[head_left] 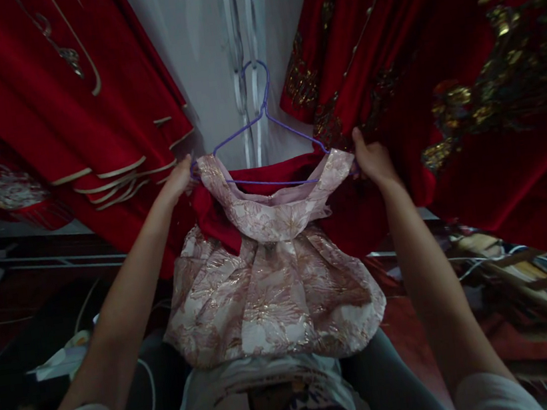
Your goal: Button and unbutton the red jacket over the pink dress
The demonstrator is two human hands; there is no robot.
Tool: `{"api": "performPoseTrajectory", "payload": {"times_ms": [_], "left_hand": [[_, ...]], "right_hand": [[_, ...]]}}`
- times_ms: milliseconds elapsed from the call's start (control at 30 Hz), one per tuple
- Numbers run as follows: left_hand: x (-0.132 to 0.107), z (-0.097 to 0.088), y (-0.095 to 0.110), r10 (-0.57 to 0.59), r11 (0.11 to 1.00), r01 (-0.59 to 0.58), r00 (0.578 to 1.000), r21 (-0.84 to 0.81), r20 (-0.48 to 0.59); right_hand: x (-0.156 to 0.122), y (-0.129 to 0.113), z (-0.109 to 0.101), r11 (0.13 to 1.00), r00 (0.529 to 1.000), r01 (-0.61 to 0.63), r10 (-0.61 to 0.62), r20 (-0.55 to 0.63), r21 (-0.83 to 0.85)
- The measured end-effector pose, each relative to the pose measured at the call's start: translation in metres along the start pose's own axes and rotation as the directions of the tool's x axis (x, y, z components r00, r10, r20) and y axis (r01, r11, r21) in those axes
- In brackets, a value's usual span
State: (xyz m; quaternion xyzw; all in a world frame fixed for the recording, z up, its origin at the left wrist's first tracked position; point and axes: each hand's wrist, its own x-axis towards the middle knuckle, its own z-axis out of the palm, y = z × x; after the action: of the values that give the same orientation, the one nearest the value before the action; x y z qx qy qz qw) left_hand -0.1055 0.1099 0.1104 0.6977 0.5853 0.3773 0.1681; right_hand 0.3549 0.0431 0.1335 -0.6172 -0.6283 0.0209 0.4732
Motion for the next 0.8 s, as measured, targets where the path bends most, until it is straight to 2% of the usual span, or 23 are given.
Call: {"api": "performPoseTrajectory", "payload": {"times_ms": [100, 167, 233, 300, 400, 600, 700, 800], "left_hand": [[-0.005, 0.005, 0.005, 0.119, 0.992, -0.124, 0.983, -0.028, -0.139], [-0.008, 0.004, 0.012, 0.238, 0.971, -0.234, 0.962, 0.046, -0.133], [-0.010, 0.003, 0.018, 0.286, 0.952, -0.270, 0.952, 0.145, -0.108], [-0.009, 0.002, 0.021, 0.290, 0.941, -0.267, 0.953, 0.206, -0.088], [-0.008, 0.003, 0.022, 0.292, 0.942, -0.272, 0.953, 0.199, -0.079], [-0.017, 0.002, 0.030, 0.263, 0.959, -0.238, 0.951, 0.154, -0.165], [-0.022, 0.001, 0.037, 0.225, 0.964, -0.191, 0.956, 0.187, -0.187], [-0.024, -0.003, 0.033, 0.200, 0.957, -0.147, 0.958, 0.250, -0.203]], "right_hand": [[-0.012, -0.015, 0.004, 0.993, 0.986, 0.031, -0.049, -0.160, -0.116], [-0.016, -0.020, 0.009, 0.981, 0.968, 0.105, -0.138, -0.209, -0.162], [-0.017, -0.021, 0.015, 0.968, 0.954, 0.191, -0.221, -0.201, -0.160], [-0.017, -0.019, 0.020, 0.962, 0.958, 0.253, -0.264, -0.110, -0.102], [-0.015, -0.014, 0.025, 0.966, 0.966, 0.257, -0.257, -0.003, -0.035], [-0.011, -0.013, 0.025, 0.957, 0.963, 0.261, -0.267, -0.035, -0.128], [-0.008, -0.015, 0.022, 0.950, 0.959, 0.277, -0.282, -0.014, -0.147], [-0.004, -0.009, 0.017, 0.947, 0.963, 0.257, -0.268, -0.030, -0.194]]}}
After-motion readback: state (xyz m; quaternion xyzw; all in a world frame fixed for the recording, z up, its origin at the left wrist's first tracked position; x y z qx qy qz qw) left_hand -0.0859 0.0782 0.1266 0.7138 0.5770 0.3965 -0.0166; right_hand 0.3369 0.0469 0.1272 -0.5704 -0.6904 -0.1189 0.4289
